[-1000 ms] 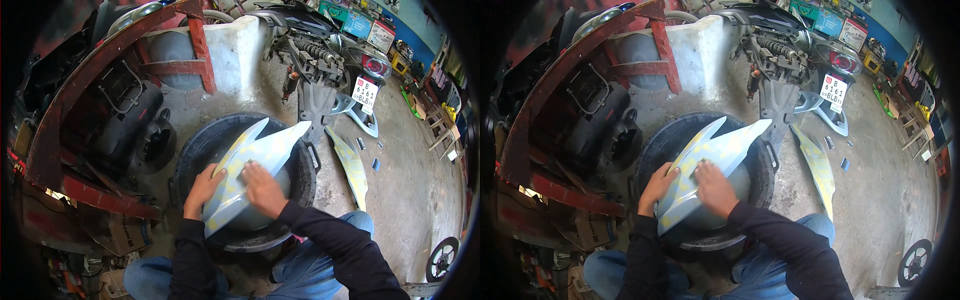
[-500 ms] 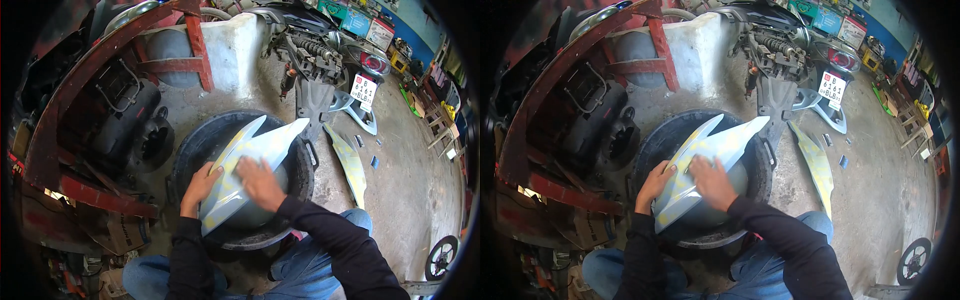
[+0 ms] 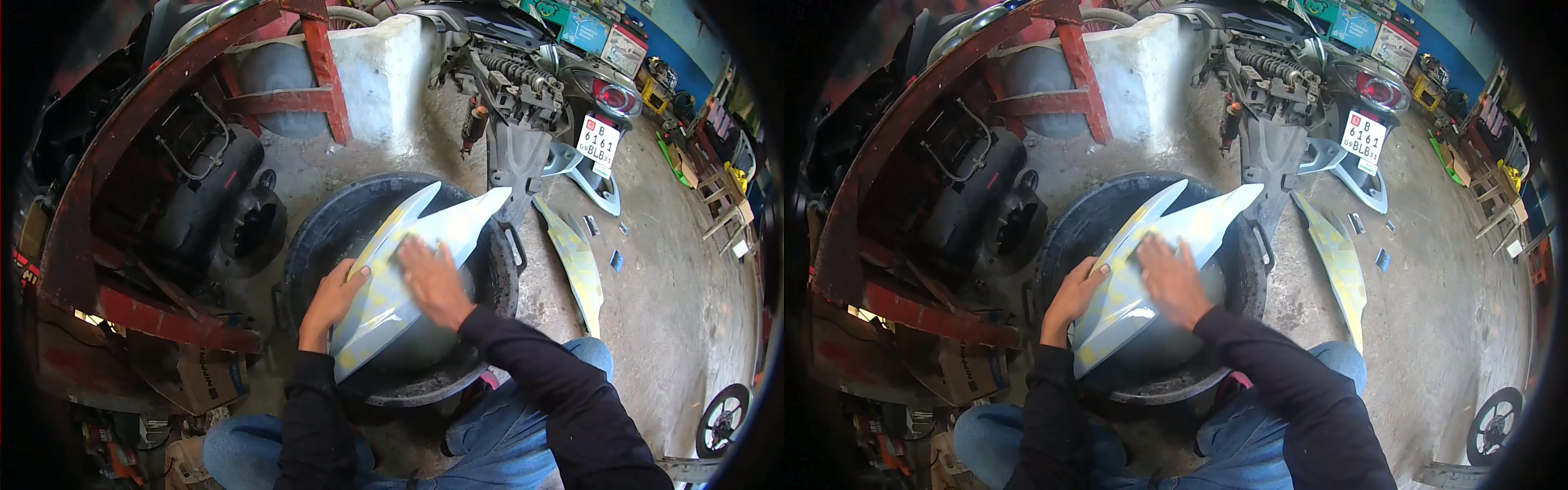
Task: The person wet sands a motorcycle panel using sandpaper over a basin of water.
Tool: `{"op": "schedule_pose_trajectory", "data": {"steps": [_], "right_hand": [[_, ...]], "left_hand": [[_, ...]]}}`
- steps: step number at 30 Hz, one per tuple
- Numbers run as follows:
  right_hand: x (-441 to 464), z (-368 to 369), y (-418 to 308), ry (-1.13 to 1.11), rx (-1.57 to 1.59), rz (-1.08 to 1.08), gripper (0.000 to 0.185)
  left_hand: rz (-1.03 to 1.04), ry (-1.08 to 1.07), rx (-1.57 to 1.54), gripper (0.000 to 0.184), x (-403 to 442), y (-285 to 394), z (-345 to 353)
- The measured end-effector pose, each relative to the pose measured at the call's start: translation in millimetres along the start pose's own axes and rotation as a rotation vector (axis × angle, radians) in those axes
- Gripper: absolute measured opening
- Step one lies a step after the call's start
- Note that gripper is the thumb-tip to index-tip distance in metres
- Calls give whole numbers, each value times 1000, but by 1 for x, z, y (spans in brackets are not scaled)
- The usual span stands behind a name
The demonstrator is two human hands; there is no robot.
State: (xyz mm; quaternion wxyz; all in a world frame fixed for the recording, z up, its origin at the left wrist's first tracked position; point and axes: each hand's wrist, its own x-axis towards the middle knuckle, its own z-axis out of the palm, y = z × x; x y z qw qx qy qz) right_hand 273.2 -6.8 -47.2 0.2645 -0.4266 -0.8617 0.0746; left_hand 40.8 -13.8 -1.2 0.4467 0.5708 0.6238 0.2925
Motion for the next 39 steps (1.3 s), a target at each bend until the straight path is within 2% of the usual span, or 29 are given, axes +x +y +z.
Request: {"op": "schedule_pose_trajectory", "data": {"steps": [3,5,7,9,11,13,16,18,21,25,27,29,30,31,33,34,35,38,39], "right_hand": [[-6,-18,-6,-40,53,-82,47],[10,-20,24,20,-73,82,48],[20,-36,34,1,-48,111,46],[27,-55,35,11,721,348,46],[33,-70,33,53,841,403,40],[39,-83,29,165,1565,668,32],[37,-93,21,111,1665,790,28],[35,-92,19,77,1703,840,29],[32,-86,20,18,1629,781,27],[29,-80,11,110,1399,781,23],[28,-70,11,156,1298,773,21],[25,-48,25,158,938,522,13],[28,-51,17,189,881,451,16],[29,-53,10,190,879,452,16],[30,-55,0,224,736,303,16],[29,-51,1,259,658,173,23],[27,-49,0,256,656,175,23],[26,-55,-7,151,173,-52,47],[26,-55,-5,150,173,-54,47]], "left_hand": [[21,-14,4,43,6,-7,1],[10,-8,23,44,2,0,0],[2,3,49,45,2,0,-1],[33,-1,51,48,5,-7,-2],[24,-16,43,49,9,-11,-4],[12,-27,33,50,12,-15,-5],[27,-102,-7,48,13,-12,-9],[36,-131,74,49,9,-5,-15],[44,-162,104,50,3,10,-26],[2,-203,189,53,-3,24,-34],[151,-172,274,56,-6,21,-32],[228,-163,323,55,-12,11,-32],[307,-155,364,55,-14,8,-32],[309,-156,363,55,-14,9,-32],[276,-182,343,54,-12,10,-32],[276,-182,338,54,-10,9,-31],[228,-194,304,53,-8,9,-31],[171,-211,260,53,-6,8,-31],[159,-212,253,54,-6,10,-32]]}}
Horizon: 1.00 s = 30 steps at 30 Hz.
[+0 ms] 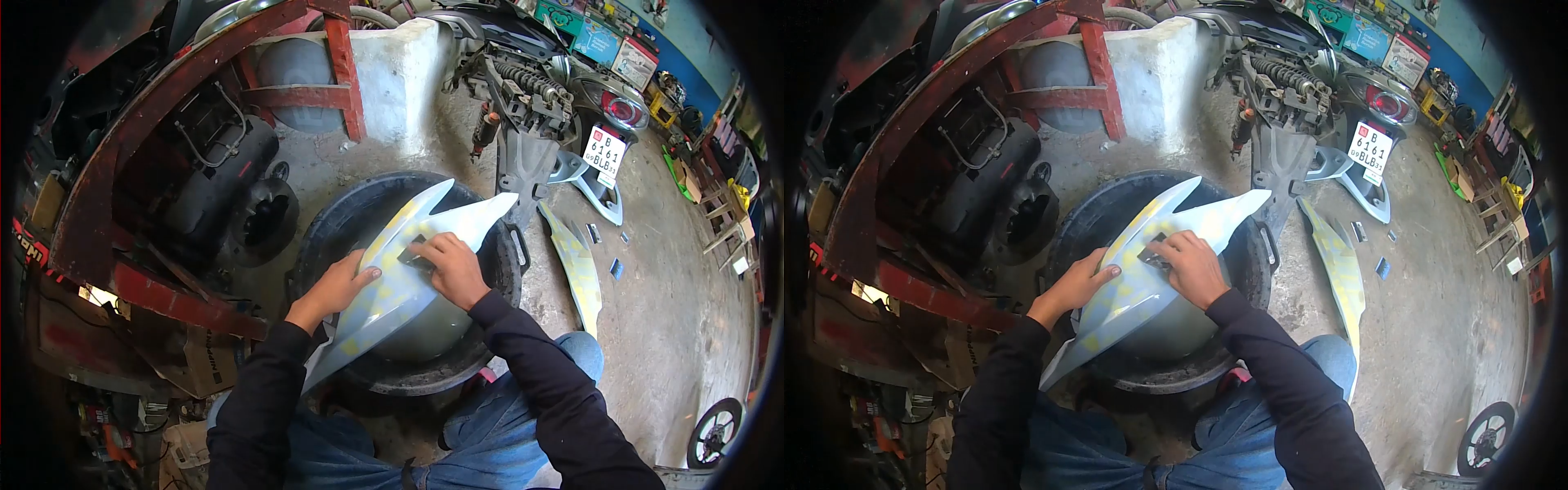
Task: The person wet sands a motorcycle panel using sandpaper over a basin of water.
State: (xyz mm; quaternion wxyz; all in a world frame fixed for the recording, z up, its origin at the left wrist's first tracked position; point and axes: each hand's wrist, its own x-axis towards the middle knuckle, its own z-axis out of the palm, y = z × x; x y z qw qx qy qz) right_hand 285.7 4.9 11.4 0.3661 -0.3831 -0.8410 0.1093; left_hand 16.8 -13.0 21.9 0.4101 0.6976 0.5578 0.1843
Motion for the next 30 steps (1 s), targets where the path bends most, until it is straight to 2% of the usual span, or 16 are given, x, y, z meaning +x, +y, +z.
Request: {"op": "schedule_pose_trajectory", "data": {"steps": [2,3,5,9,11,12,14,17,18,20,22,24,30], "right_hand": [[-2,0,2,-8,-218,-125,46],[-1,2,-3,-7,-215,-127,46],[-2,4,-13,-22,-310,-43,37],[-1,15,-8,-69,-359,-14,23],[6,11,-13,-172,-367,127,16],[3,12,-13,-173,-366,130,16],[-2,16,-12,-66,-324,-5,21],[-10,11,0,-81,-263,-24,26],[-11,10,6,-87,-261,-20,26],[-9,10,20,41,-253,32,31],[-10,11,17,33,-212,36,32],[-14,17,12,54,-168,-54,37],[-11,16,21,38,-106,38,39]], "left_hand": [[-18,-16,12,55,1,2,-1],[-34,-35,27,56,2,2,-2],[-56,-34,17,57,6,-2,-2],[-120,-47,-27,57,13,-4,-1],[-135,-42,-34,59,14,-2,0],[-150,-29,-38,61,13,-2,1],[-148,-20,-24,62,14,-5,3],[-130,-10,-15,63,16,-9,3],[-114,-11,-25,63,16,-11,5],[-123,12,-9,62,16,-11,8],[-133,40,7,62,15,-9,11],[-135,112,68,60,15,-6,15],[-103,192,73,57,18,-8,22]]}}
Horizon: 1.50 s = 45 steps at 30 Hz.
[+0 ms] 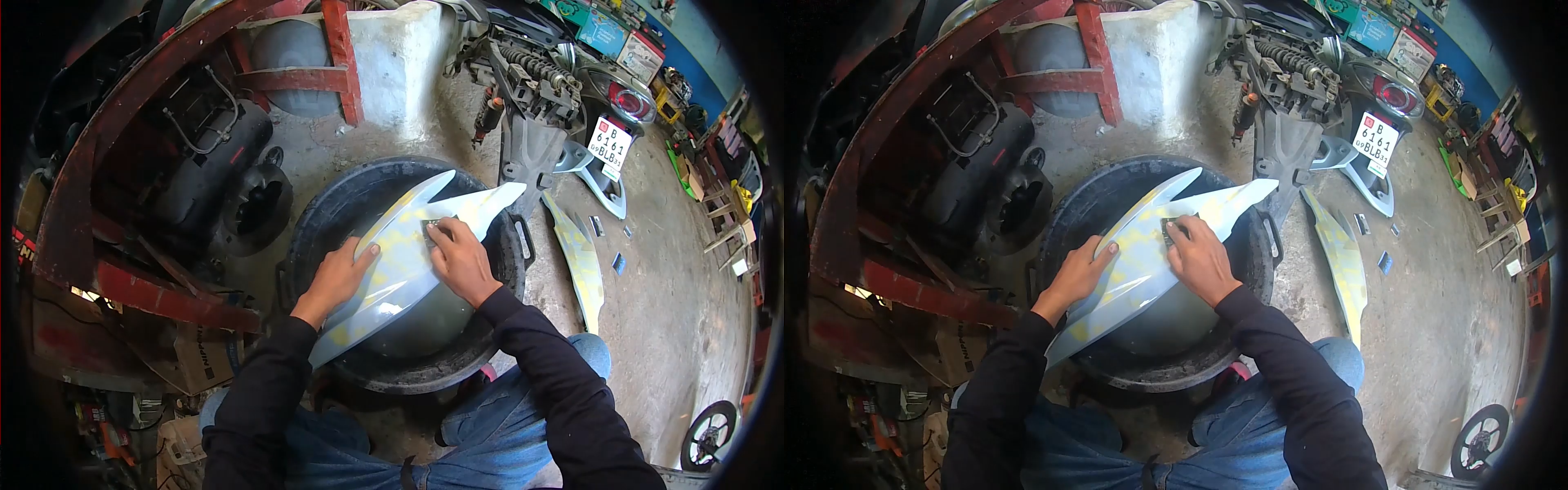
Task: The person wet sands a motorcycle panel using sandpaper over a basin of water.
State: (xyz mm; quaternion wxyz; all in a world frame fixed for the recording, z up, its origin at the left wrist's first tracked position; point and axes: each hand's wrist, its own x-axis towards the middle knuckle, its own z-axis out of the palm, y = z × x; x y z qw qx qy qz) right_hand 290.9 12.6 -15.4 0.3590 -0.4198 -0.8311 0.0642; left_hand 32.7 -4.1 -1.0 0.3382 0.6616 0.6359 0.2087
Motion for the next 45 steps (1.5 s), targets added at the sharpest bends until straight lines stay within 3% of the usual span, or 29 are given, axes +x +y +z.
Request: {"op": "schedule_pose_trajectory", "data": {"steps": [2,4,9,12,14,16,20,24,26,28,30,32,38,40,45], "right_hand": [[-5,2,-4,13,-3,7,39],[-14,2,-14,2,-68,-177,38],[-7,6,21,55,-174,-30,41],[-24,5,-19,-18,-72,-145,41],[-12,1,6,2,-115,-180,41],[2,-3,22,66,-231,-20,42],[-23,3,-17,37,-83,-177,38],[0,-1,10,74,-183,9,37],[-25,6,-33,-18,-54,-152,36],[-14,0,-7,-2,-59,-207,36],[-5,-4,10,59,-195,-28,38],[-20,4,-10,23,-86,-151,35],[-12,0,6,58,-142,87,40],[-27,4,-20,18,-130,-99,37],[-13,-3,2,81,-111,86,34]], "left_hand": [[-17,-10,2,57,-2,1,0],[-27,-17,6,57,-1,5,-3],[-64,-17,24,54,-2,11,-4],[-51,-14,-45,54,-1,9,-4],[-43,-9,-16,55,1,10,-4],[-54,-3,11,55,-4,8,-4],[-37,9,-25,54,0,9,-3],[-83,-21,19,55,-3,15,-8],[-82,-6,-19,55,-3,13,-6],[-80,5,-54,55,-3,14,-6],[-94,4,-28,54,-5,18,-7],[-100,3,-25,53,-5,16,-7],[-92,4,-7,54,-4,9,-3],[-87,14,-10,54,-3,11,-4],[-106,-16,6,55,-1,14,-6]]}}
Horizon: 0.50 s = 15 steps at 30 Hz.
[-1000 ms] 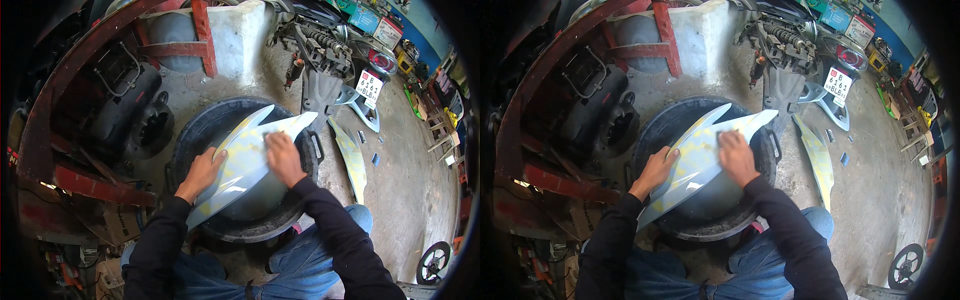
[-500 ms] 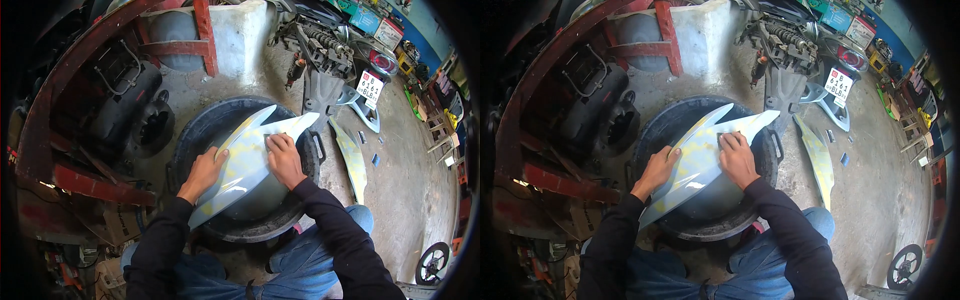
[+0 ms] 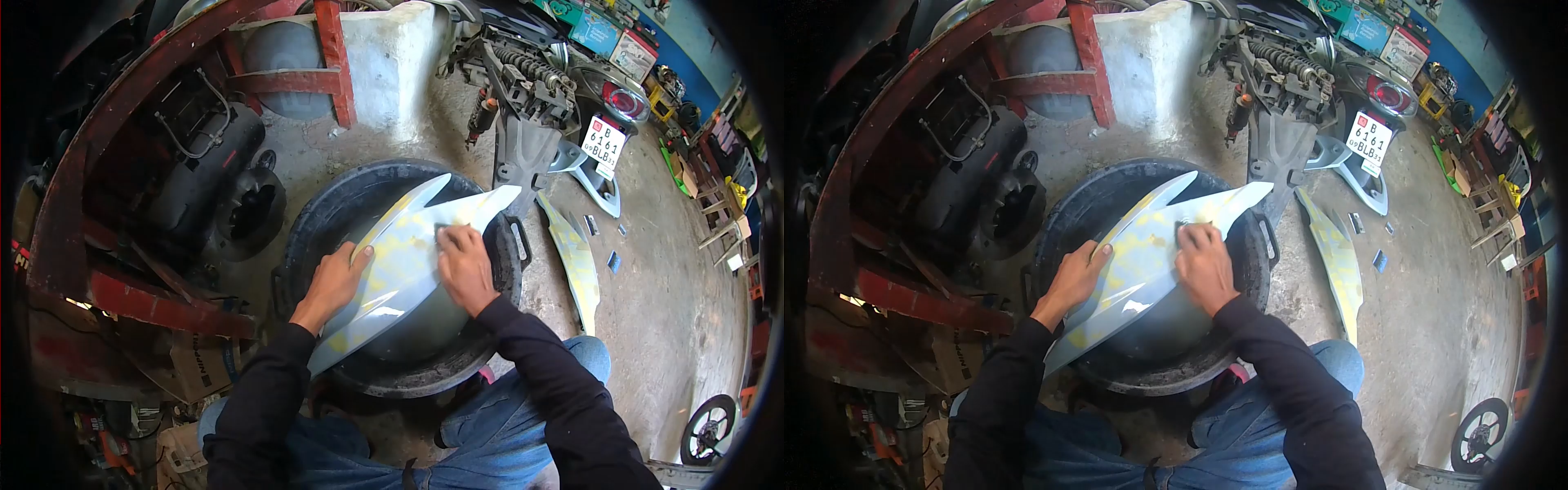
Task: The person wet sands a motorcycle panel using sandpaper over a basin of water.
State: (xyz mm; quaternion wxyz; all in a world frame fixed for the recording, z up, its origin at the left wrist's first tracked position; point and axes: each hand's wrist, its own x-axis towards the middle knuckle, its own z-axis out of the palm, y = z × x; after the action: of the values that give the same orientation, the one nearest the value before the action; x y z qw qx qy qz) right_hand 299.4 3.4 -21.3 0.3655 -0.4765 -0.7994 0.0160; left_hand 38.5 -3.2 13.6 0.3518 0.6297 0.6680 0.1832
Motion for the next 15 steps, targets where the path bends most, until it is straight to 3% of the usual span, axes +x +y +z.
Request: {"op": "schedule_pose_trajectory", "data": {"steps": [4,7,11,13,15], "right_hand": [[-13,0,-19,-81,38,-176,39],[7,5,-1,-38,-30,3,40],[-7,3,-24,-57,35,-207,37],[11,5,-3,-53,-43,0,40],[9,5,-10,-13,-62,-16,39]], "left_hand": [[29,17,-43,55,-1,2,1],[15,13,-23,55,-4,0,2],[28,22,-5,54,0,1,2],[37,25,-3,54,-1,-1,3],[7,10,15,54,-2,2,1]]}}
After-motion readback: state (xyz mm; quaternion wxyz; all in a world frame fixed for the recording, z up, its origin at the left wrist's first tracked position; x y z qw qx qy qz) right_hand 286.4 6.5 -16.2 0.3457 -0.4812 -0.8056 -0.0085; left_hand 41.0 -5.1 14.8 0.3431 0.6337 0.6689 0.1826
